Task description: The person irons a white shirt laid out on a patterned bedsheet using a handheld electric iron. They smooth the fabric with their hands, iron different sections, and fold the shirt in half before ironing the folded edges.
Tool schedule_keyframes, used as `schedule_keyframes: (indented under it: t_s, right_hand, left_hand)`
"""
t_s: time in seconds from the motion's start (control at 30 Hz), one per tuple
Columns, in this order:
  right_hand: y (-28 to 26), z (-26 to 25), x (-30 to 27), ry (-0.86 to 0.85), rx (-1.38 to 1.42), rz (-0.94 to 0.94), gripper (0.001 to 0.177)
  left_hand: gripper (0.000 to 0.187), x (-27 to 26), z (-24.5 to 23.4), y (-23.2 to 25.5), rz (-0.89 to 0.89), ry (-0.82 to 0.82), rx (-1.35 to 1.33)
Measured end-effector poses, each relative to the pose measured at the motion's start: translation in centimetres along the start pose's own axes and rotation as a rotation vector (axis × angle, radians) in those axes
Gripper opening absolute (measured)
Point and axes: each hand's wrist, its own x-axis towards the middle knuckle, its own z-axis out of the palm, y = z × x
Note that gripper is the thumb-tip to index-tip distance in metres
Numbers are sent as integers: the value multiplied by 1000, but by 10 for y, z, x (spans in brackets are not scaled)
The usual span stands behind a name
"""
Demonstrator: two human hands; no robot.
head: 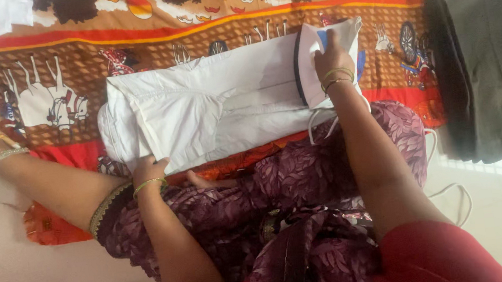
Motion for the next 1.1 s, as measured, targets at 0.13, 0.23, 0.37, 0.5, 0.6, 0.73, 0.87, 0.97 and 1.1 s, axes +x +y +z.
schedule_keyframes:
  t_s: [0.13,0.23,0.37,0.5,0.6,0.73,0.87,0.97,1.1]
  right_hand:
    - [18,10,24,358,-105,-192,56]
    - [30,22,62,657,-272,-296,59]
    - [37,20,113,182,-72,105,46]
    - [44,22,112,191,-64,65,45]
    - [50,13,98,155,-66,-16,51]
    - [73,-3,81,105,-61,-18,54]
    - [90,-10,89,158,-80,-1,50]
    - [94,-11,107,171,-103,69,49]
    - [112,-9,145,234,-89,72,43]
  left_hand:
    - [47,-2,-7,1,-49,-57,-65]
    - [46,-6,-8,7,-70,-58,-101]
    - [37,-5,-16,13,-144,-100,-200]
    - [42,-4,-16,8,-78,-95,-111]
    - [44,-5,-11,4,-85,-77,-118]
    - [45,-1,-10,-8,-32,-73,-78]
    - [48,-1,-8,-11,-76,-83,-145]
    - [44,-1,-8,-9,-33,-76,-215]
    - [45,0,-14,-2,-94,-92,-88]
